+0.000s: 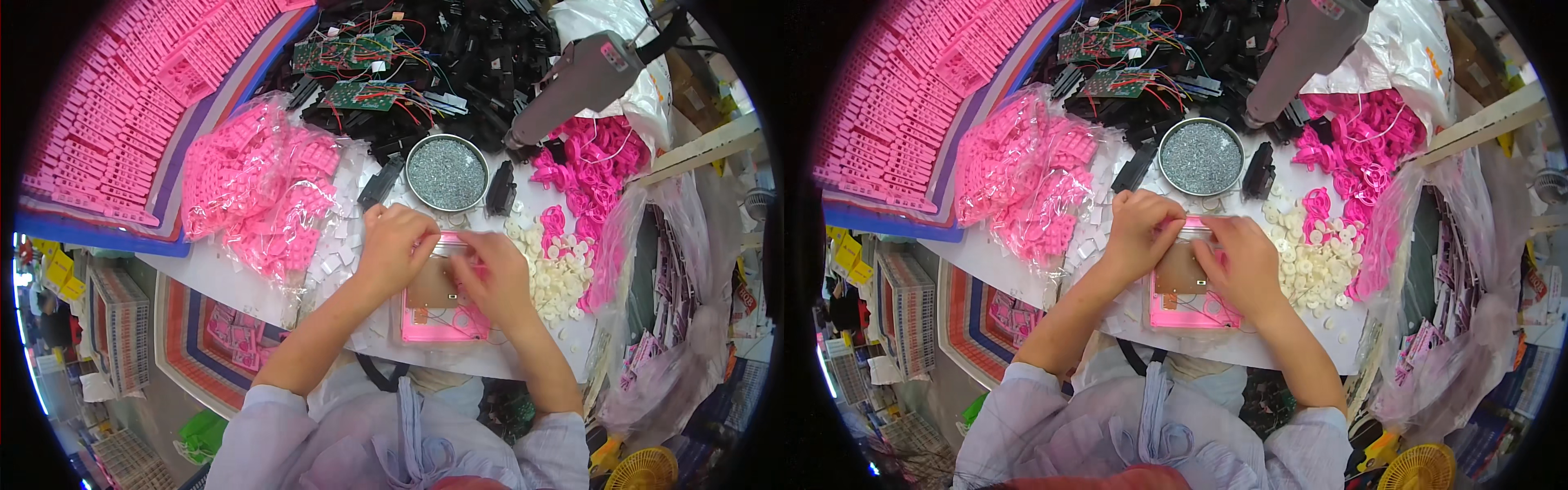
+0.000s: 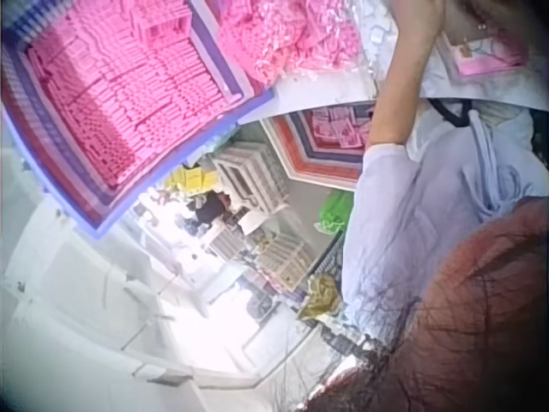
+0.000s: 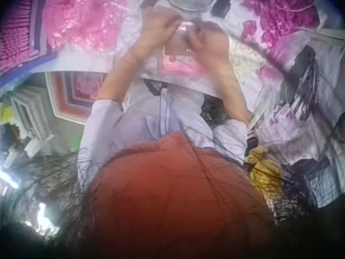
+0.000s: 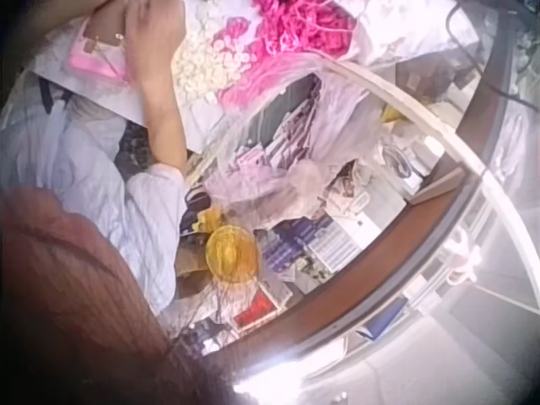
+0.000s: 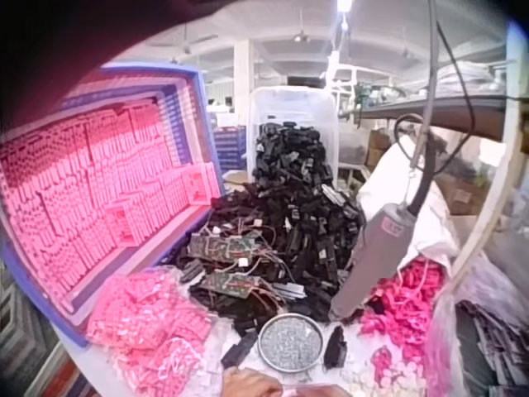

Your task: Assembling toy cash registers by gluing circuit boards and keypad buttons into plastic shells.

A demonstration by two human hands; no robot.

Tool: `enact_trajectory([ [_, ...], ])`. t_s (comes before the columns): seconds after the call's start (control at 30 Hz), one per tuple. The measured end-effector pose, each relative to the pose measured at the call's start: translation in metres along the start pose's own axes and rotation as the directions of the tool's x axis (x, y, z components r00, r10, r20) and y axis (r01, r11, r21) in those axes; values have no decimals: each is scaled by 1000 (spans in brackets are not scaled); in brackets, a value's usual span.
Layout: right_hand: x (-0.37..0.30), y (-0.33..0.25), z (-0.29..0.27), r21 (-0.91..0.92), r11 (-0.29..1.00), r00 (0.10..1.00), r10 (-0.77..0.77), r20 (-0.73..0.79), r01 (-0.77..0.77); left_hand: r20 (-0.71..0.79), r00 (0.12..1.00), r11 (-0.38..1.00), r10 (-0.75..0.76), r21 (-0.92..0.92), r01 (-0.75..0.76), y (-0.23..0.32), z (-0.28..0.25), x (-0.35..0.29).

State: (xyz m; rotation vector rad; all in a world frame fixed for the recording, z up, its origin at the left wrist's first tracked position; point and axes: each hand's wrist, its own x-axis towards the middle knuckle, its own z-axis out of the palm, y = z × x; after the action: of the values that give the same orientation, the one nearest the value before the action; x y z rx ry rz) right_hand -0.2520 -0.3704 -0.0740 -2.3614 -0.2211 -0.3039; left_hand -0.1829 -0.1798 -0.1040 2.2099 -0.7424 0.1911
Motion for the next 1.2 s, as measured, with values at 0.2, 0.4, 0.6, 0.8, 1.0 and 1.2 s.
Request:
enact_trajectory([
  [0.2, 50, 16, 19, -94, 993, 997, -66, 49, 70, -213, 970, 989, -116, -120, 91, -6, -6, 2],
  [0.4, 65, 10, 25, 5, 990, 977, -138, 161, 139, -143, 975, 968, -168, -212, 135, -5, -11, -6],
  [0.6, 36, 6, 19, 180, 937, 954, -293, -60, 299, 282, 920, 724, -274, -569, 390, -5, -17, -10],
  [0.8, 21, 11, 12, 211, 951, 974, -215, -76, 227, 339, 918, 769, -204, -525, 365, 0, -20, -6],
  [1.0, 4, -1, 3, 165, 974, 987, -147, -65, 156, 149, 982, 933, -118, -322, 161, 2, -15, -12],
  [1.2, -6, -7, -1, 265, 964, 997, -18, 70, -1, 7, 998, 986, 60, -156, -58, 2, -11, -14],
])
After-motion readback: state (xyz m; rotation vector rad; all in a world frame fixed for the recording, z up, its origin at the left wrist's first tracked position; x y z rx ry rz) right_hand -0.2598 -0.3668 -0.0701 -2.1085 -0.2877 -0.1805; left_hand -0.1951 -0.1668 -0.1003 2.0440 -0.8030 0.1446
